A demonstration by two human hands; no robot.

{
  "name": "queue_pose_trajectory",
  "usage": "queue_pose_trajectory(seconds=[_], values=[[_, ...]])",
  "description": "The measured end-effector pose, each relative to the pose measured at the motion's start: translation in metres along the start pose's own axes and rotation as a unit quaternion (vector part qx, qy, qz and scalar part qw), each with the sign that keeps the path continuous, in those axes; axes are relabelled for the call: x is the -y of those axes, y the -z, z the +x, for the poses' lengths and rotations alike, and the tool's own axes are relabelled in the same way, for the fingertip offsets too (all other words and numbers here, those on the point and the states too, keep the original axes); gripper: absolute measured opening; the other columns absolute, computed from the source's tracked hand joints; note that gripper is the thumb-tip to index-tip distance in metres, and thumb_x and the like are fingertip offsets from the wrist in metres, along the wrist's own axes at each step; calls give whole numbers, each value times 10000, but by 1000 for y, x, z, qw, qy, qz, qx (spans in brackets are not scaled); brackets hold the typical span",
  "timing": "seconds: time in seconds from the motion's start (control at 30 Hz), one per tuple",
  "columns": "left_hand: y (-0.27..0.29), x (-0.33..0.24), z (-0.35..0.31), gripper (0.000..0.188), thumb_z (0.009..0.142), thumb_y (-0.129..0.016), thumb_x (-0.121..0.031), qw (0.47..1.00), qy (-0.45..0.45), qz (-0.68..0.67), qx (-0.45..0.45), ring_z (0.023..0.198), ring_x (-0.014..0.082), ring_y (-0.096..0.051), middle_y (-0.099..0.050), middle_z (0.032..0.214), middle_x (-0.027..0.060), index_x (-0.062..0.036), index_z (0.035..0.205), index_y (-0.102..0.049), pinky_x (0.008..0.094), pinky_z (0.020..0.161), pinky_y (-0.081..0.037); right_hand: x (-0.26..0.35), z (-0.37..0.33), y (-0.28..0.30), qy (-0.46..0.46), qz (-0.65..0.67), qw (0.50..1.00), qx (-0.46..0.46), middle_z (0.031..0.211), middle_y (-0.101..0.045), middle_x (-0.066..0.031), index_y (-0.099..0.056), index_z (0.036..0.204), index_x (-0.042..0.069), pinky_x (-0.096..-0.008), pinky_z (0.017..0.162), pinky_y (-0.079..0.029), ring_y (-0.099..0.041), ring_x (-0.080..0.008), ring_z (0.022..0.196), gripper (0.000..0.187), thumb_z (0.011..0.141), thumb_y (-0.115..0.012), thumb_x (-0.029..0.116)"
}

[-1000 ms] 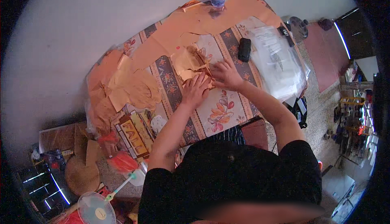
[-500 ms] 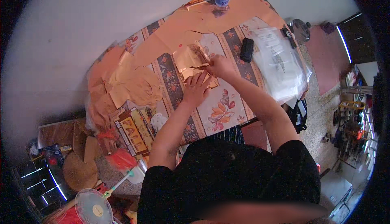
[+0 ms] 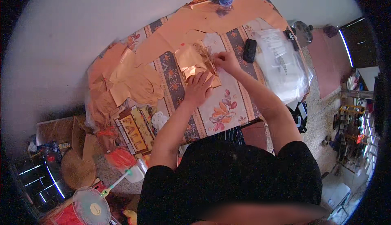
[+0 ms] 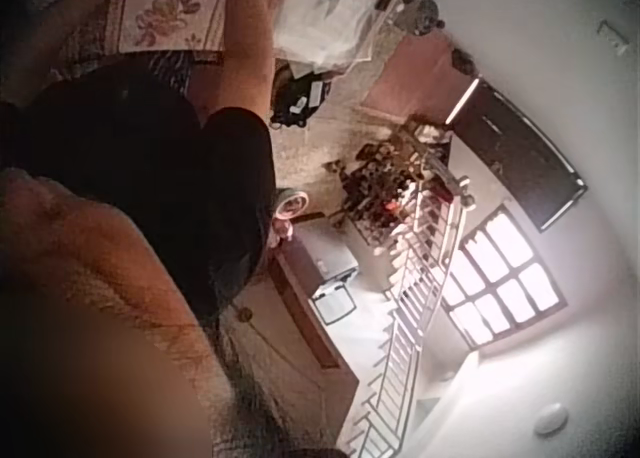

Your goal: Packaging copper-toned foil sheets and organizing various paper cutouts at a desk.

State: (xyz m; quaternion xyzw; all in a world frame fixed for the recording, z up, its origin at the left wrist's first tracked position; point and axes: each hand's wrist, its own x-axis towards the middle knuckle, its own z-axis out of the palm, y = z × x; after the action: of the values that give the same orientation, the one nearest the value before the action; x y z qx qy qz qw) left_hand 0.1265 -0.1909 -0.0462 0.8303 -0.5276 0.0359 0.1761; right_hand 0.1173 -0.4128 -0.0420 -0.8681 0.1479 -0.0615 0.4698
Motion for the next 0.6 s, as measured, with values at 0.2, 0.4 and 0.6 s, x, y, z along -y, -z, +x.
queue_pose_trajectory(seconds=[0.2,0.4,0.6], values=[[5,-2,2,589,828,-588,-253,999,18,-31,36,1292,293,-340,-378,1422,96,-170,1382,-406,493,1052,-259,9,-45,9,226,-183,956,-39,889,-619,-129,-676,937,74,-408,811,-446,-591,-303,890,203,805,-640,225],[10,-3,3,567,826,-606,-239,997,35,-45,51,1299,299,-347,-384,1414,110,-148,1358,-434,497,1061,-263,36,-53,3,154,-258,954,-25,919,-620,-124,-669,893,91,-397,804,-446,-601,-297,862,170,788,-646,222],[6,16,-10,596,787,-668,-242,989,18,-129,-76,1274,353,-383,-394,1390,158,-125,1330,-451,510,1052,-285,38,-40,-5,-22,-198,976,86,789,-663,-126,-644,884,84,-426,677,-490,-644,-318,764,253,776,-643,312]])
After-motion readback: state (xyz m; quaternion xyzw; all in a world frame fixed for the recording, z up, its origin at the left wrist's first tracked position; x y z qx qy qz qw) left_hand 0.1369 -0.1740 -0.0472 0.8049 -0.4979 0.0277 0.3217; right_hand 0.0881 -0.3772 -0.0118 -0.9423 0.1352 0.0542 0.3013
